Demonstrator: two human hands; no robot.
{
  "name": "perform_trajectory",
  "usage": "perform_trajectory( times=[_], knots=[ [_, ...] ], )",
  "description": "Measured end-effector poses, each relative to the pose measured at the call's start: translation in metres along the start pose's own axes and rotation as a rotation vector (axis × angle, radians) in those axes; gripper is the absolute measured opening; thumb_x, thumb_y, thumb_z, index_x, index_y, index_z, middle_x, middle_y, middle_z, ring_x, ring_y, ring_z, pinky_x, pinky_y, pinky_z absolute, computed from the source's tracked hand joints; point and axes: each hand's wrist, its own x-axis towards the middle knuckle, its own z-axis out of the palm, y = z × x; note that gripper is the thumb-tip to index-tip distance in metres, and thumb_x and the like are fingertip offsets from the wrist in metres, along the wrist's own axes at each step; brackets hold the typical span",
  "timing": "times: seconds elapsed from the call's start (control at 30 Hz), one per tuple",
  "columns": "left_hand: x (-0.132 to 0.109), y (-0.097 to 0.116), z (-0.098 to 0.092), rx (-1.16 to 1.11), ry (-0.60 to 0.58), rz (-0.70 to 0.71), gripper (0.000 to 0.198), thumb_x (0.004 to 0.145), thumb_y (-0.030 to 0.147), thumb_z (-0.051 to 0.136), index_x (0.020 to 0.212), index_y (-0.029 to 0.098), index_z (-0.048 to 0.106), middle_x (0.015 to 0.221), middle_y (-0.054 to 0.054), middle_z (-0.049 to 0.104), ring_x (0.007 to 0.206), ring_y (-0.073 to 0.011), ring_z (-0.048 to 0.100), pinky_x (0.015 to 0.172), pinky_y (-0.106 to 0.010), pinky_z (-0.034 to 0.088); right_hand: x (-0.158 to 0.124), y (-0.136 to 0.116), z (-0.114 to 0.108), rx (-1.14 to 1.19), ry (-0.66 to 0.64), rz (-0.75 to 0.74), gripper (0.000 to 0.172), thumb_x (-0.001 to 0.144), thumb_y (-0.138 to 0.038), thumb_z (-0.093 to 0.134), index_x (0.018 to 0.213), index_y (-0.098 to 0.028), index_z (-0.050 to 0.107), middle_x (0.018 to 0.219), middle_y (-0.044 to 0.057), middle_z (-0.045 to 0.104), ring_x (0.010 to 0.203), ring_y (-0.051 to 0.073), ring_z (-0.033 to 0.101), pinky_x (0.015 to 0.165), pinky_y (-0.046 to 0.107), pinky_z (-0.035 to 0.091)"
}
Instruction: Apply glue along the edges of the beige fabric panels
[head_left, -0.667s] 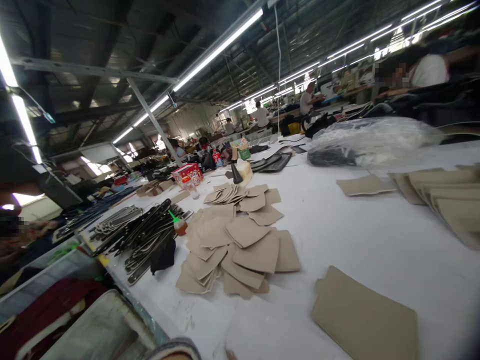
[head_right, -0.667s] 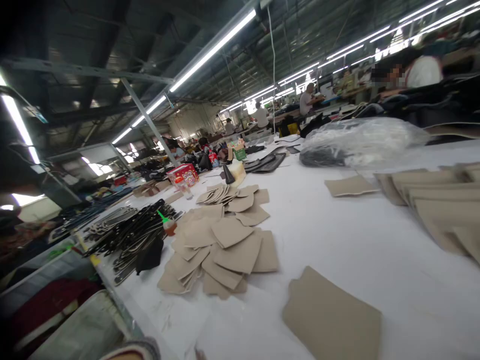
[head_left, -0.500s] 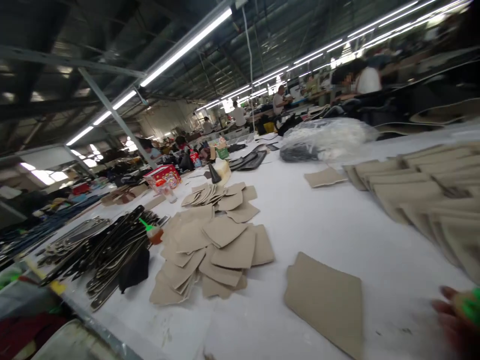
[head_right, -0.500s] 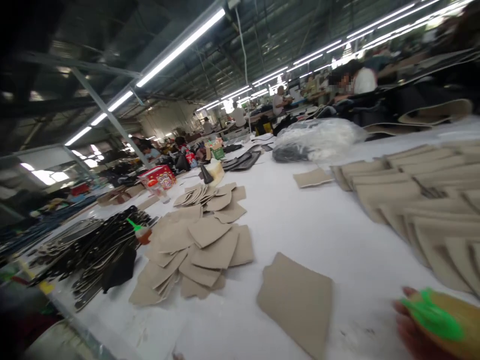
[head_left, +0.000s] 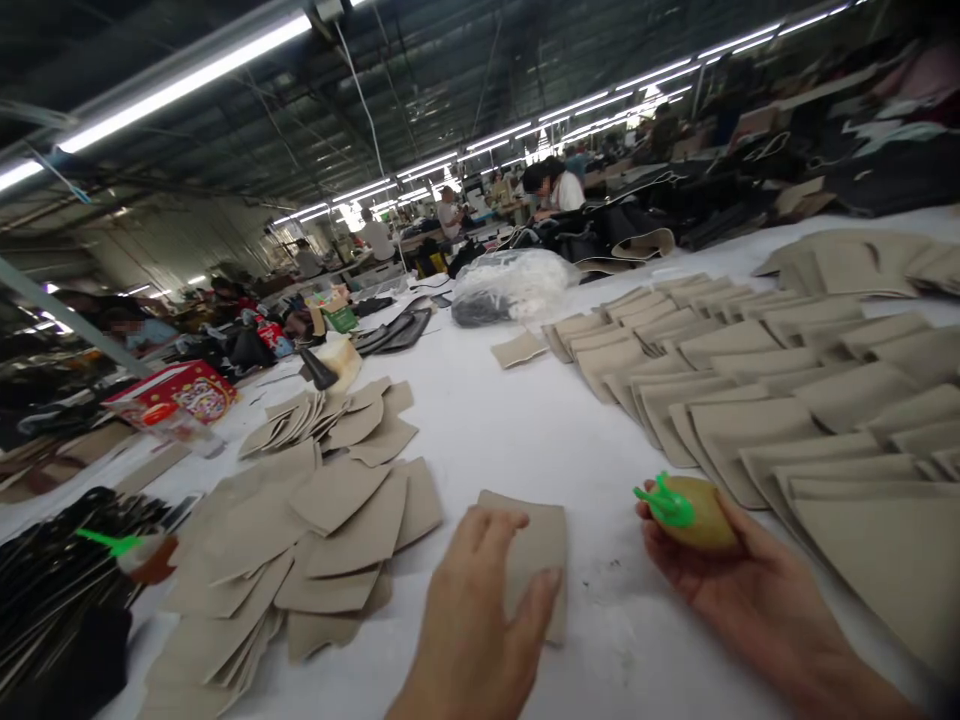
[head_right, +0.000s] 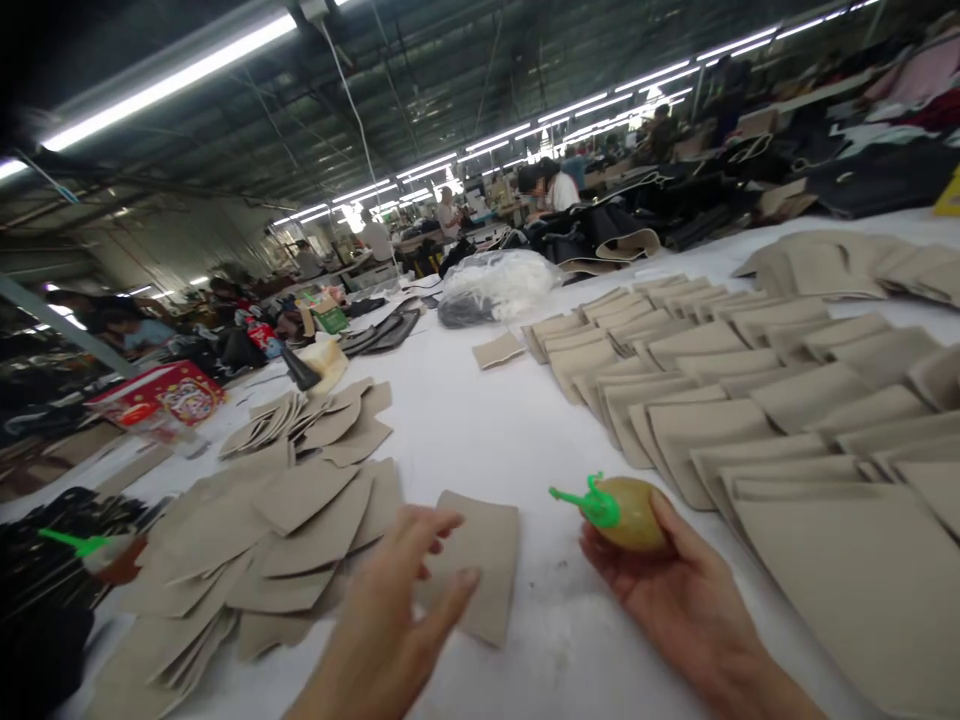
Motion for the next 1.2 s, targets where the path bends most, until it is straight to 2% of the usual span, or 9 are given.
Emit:
perform_trajectory(
  times=[0.13, 0.27, 0.37, 0.6, 0.7, 0.83, 0.93, 1.07, 1.2],
  knots=[
    [0.02, 0.002, 0.05, 0.206, -0.283, -0.14, 0.035, 0.083, 0.024, 0.054, 0.118, 0.016, 0.056, 0.117, -0.011, 0.053, 0.11, -0.027, 0.049, 0.096, -0.04, 0.042, -0.005, -0.003, -0.002, 0.009, -0.015, -0.009, 0.024, 0.084, -0.029, 0.059, 0.102, -0.017, 0.07, 0.114, 0.014, 0.064, 0.079, 0.026, 0.067, 0.069, 0.036, 0.059],
    [0.028, 0.006, 0.069, 0.337, -0.32, -0.187, 0.038, 0.078, 0.017, 0.052, 0.116, 0.012, 0.055, 0.118, -0.014, 0.051, 0.115, -0.0307, 0.045, 0.096, -0.042, 0.041, -0.006, -0.005, -0.008, 0.03, -0.1, -0.048, 0.027, 0.073, -0.022, 0.074, 0.099, -0.018, 0.069, 0.107, 0.013, 0.067, 0.079, 0.029, 0.067, 0.07, 0.041, 0.059],
    [0.033, 0.011, 0.07, 0.357, -0.331, -0.203, 0.039, 0.074, 0.014, 0.052, 0.112, 0.01, 0.055, 0.115, -0.016, 0.051, 0.111, -0.0311, 0.047, 0.094, -0.042, 0.043, -0.003, -0.004, -0.013, 0.036, -0.158, -0.068, 0.032, 0.069, -0.021, 0.082, 0.098, -0.02, 0.069, 0.107, 0.011, 0.068, 0.084, 0.029, 0.066, 0.075, 0.044, 0.058],
    [0.043, 0.013, 0.073, 0.459, -0.303, -0.22, 0.041, 0.072, 0.009, 0.053, 0.113, 0.006, 0.056, 0.113, -0.021, 0.055, 0.105, -0.0321, 0.053, 0.086, -0.041, 0.048, -0.003, -0.003, -0.014, -0.004, -0.166, -0.102, 0.044, 0.06, -0.02, 0.091, 0.098, -0.019, 0.068, 0.109, 0.012, 0.067, 0.09, 0.03, 0.066, 0.076, 0.045, 0.058],
    [0.044, 0.001, 0.065, 0.477, -0.349, -0.172, 0.043, 0.076, 0.006, 0.045, 0.117, 0.01, 0.056, 0.11, -0.018, 0.059, 0.097, -0.0285, 0.059, 0.083, -0.039, 0.049, -0.004, -0.004, -0.015, -0.062, -0.172, -0.124, 0.046, 0.059, -0.022, 0.092, 0.098, -0.02, 0.068, 0.11, 0.01, 0.067, 0.096, 0.032, 0.064, 0.078, 0.045, 0.058],
    [0.04, -0.026, 0.048, 0.396, -0.339, -0.047, 0.05, 0.081, 0.009, 0.04, 0.125, 0.025, 0.056, 0.105, -0.009, 0.067, 0.096, -0.0235, 0.062, 0.087, -0.034, 0.046, -0.004, -0.001, -0.021, -0.255, -0.272, -0.218, 0.048, 0.066, -0.029, 0.088, 0.107, -0.021, 0.065, 0.114, 0.009, 0.064, 0.103, 0.032, 0.06, 0.082, 0.047, 0.056],
    [0.031, -0.04, 0.038, 0.339, -0.297, -0.027, 0.058, 0.08, 0.008, 0.04, 0.131, 0.032, 0.052, 0.105, -0.006, 0.069, 0.101, -0.0232, 0.062, 0.089, -0.033, 0.045, -0.005, 0.005, -0.025, -0.486, -0.325, -0.323, 0.053, 0.072, -0.035, 0.083, 0.117, -0.022, 0.059, 0.111, 0.008, 0.063, 0.101, 0.03, 0.059, 0.081, 0.041, 0.056],
    [0.019, -0.041, 0.034, 0.349, -0.272, -0.154, 0.056, 0.079, 0.009, 0.04, 0.13, 0.028, 0.054, 0.1, -0.009, 0.07, 0.095, -0.0265, 0.064, 0.085, -0.037, 0.046, -0.008, 0.011, -0.023, -0.865, -0.342, -0.589, 0.054, 0.076, -0.041, 0.079, 0.12, -0.024, 0.054, 0.107, 0.005, 0.061, 0.095, 0.024, 0.06, 0.076, 0.023, 0.054],
    [0.015, -0.045, 0.036, 0.245, -0.254, -0.129, 0.054, 0.08, 0.014, 0.04, 0.131, 0.028, 0.051, 0.096, -0.008, 0.071, 0.09, -0.0266, 0.066, 0.08, -0.037, 0.05, -0.014, 0.014, -0.006, -1.165, -0.427, -0.851, 0.053, 0.075, -0.042, 0.079, 0.12, -0.025, 0.054, 0.115, 0.004, 0.056, 0.101, 0.024, 0.057, 0.086, 0.023, 0.048]
  ],
)
